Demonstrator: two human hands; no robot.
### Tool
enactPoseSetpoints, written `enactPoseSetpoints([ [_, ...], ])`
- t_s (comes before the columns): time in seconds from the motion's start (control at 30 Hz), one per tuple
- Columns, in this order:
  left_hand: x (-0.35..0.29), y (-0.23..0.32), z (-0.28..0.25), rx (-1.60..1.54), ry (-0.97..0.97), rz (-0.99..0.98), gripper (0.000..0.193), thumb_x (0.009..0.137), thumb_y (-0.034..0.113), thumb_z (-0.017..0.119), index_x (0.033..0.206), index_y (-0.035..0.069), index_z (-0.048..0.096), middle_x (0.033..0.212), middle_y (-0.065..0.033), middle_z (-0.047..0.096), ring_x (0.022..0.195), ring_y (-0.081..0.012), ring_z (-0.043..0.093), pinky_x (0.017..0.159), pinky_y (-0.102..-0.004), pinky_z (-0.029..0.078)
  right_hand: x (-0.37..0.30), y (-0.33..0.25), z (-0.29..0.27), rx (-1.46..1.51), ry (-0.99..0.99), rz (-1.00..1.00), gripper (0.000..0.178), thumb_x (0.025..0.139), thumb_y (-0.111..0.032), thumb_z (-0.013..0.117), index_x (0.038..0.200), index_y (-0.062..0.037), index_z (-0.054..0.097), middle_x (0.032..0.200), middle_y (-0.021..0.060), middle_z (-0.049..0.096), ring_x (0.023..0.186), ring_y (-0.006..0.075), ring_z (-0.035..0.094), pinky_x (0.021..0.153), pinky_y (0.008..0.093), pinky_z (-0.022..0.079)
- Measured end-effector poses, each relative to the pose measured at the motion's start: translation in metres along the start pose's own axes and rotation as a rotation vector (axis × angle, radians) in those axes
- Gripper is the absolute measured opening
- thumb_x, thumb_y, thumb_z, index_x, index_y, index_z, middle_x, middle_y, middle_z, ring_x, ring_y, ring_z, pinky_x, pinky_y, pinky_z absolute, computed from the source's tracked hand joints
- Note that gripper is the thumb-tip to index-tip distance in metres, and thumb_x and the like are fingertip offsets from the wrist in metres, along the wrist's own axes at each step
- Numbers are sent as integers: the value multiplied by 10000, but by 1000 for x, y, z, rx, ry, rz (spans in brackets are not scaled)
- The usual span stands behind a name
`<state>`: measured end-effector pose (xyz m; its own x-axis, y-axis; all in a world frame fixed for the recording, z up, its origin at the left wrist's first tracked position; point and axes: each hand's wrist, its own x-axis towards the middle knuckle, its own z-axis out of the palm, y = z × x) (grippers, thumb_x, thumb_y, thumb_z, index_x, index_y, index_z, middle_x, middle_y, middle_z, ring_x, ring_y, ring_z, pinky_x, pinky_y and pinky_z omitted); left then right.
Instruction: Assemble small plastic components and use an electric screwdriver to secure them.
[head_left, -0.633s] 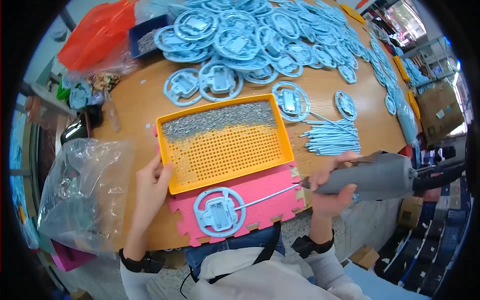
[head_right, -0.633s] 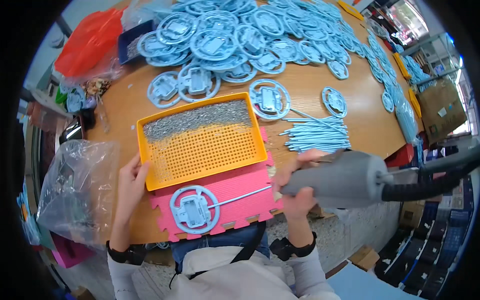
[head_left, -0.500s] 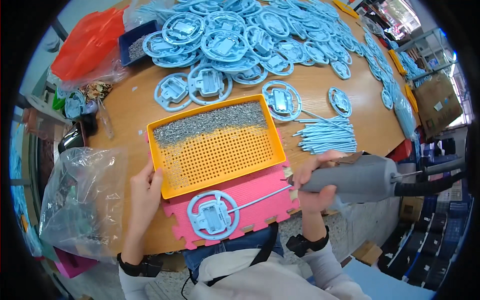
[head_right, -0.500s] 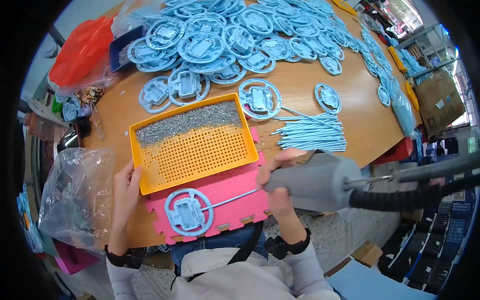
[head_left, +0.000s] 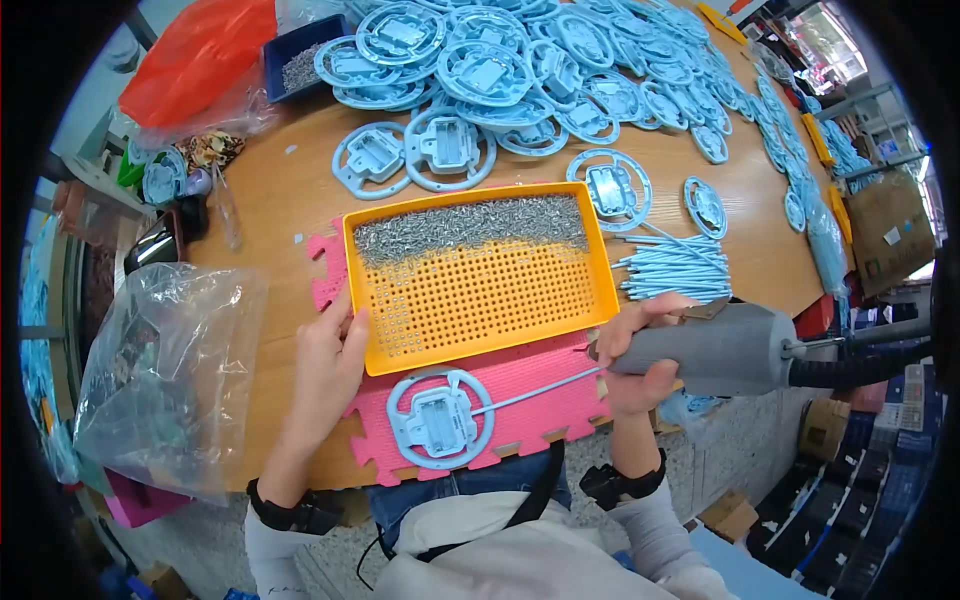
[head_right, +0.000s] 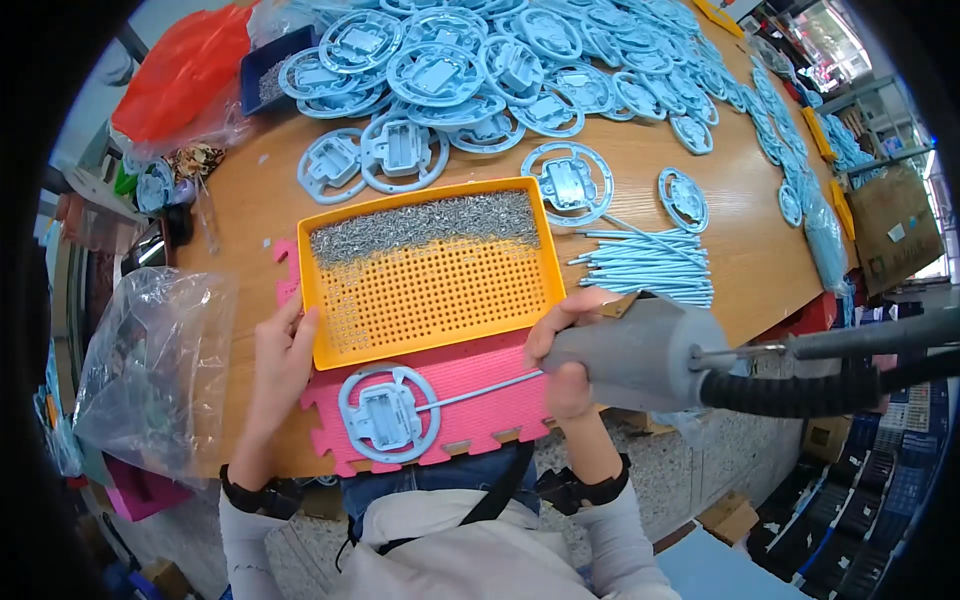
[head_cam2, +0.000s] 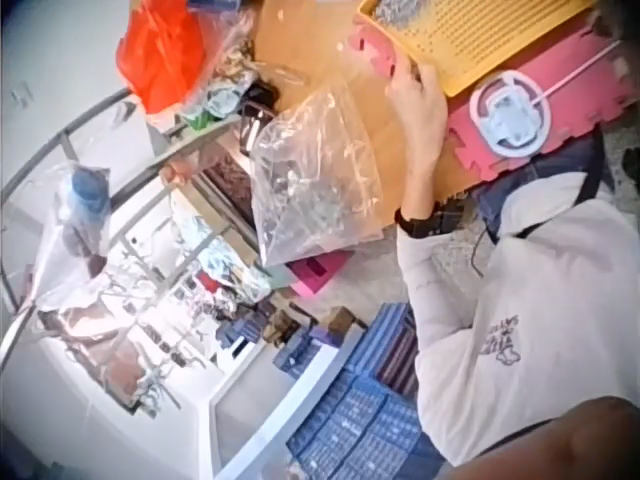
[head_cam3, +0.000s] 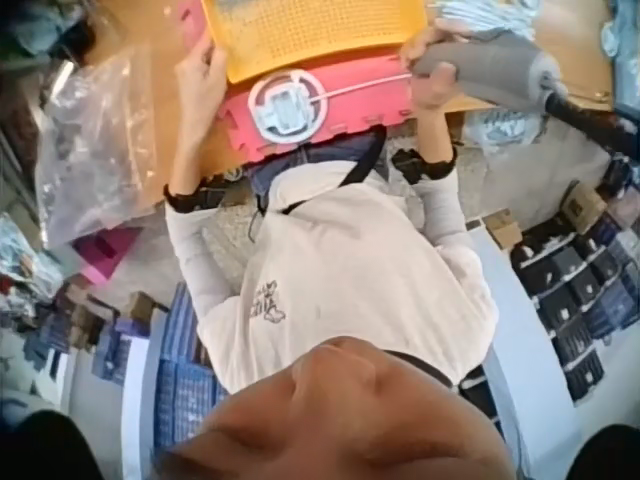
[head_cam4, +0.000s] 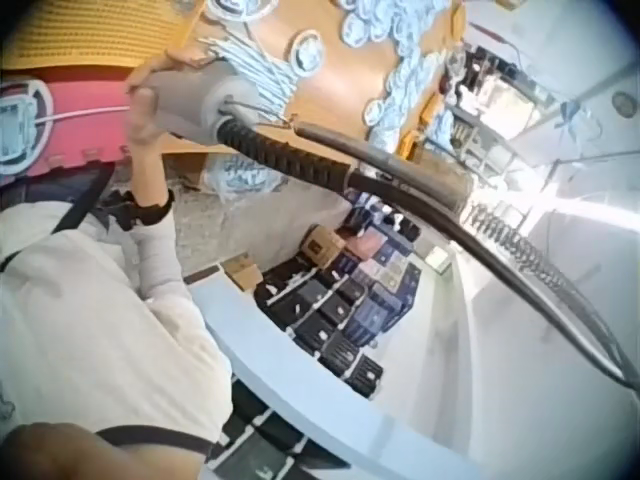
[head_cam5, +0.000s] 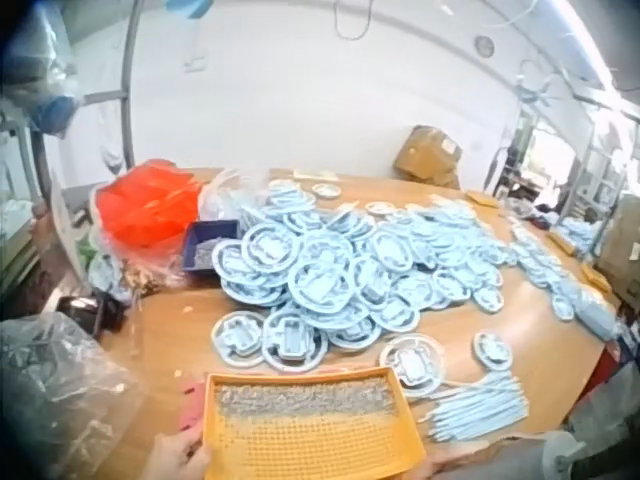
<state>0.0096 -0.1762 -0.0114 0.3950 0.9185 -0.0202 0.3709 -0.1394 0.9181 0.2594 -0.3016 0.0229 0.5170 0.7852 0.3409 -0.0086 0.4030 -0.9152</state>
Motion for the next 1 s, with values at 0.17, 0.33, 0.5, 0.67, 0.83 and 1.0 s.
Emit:
enactPoseSetpoints([
  [0.17, -1, 4, -1, 18, 0, -41, 376, 907, 79, 498, 1272, -10, 502, 575, -93, 532, 507, -61, 467, 468, -275, 401, 3, 0, -1, -6, 6, -4, 631, 810, -565, 615, 1093, -48, 391, 674, 39, 496, 499, 102, 464, 460, 215, 407],
  [0.33, -6, -5, -8, 78, 51, 13, 382, 906, 84, 506, 1277, -5, 504, 562, -94, 518, 495, -65, 466, 461, -281, 395, 1, 5, 1, -33, -2, 0, 669, 813, -576, 601, 1206, -77, 391, 676, 35, 493, 505, 101, 459, 469, 219, 411],
  [0.5, -5, 6, -12, 40, 9, -66, 403, 901, 89, 528, 1288, -15, 488, 564, -106, 532, 489, -77, 482, 465, -281, 400, 1, 8, 3, -37, -6, 10, 699, 812, -587, 592, 1264, -93, 393, 680, 35, 496, 511, 98, 457, 477, 224, 414],
  [0.67, -24, 24, -17, 330, 74, -33, 433, 869, 98, 586, 1288, 17, 514, 758, -134, 614, 646, -155, 597, 578, -307, 475, 6, -6, 7, -44, 94, -75, 687, 804, -609, 582, 1203, -74, 416, 678, 45, 501, 509, 103, 467, 459, 228, 399],
  [0.83, -64, 28, -20, 399, -409, 801, 431, 810, 212, 647, 1214, 82, 567, 1246, -80, 538, 1154, -220, 520, 925, -382, 452, 23, -43, 35, 110, -82, -189, 645, 802, -653, 543, 988, -49, 417, 600, 58, 488, 428, 127, 456, 433, 243, 388],
  [1.0, -61, 10, -5, 643, -607, 1086, 417, 836, 220, 526, 1225, 74, 557, 1375, -94, 460, 1274, -220, 432, 1047, -362, 353, 30, -30, 81, 336, -297, -168, 790, 742, -704, 590, 1056, -12, 375, 681, 110, 553, 496, 195, 523, 499, 291, 442],
])
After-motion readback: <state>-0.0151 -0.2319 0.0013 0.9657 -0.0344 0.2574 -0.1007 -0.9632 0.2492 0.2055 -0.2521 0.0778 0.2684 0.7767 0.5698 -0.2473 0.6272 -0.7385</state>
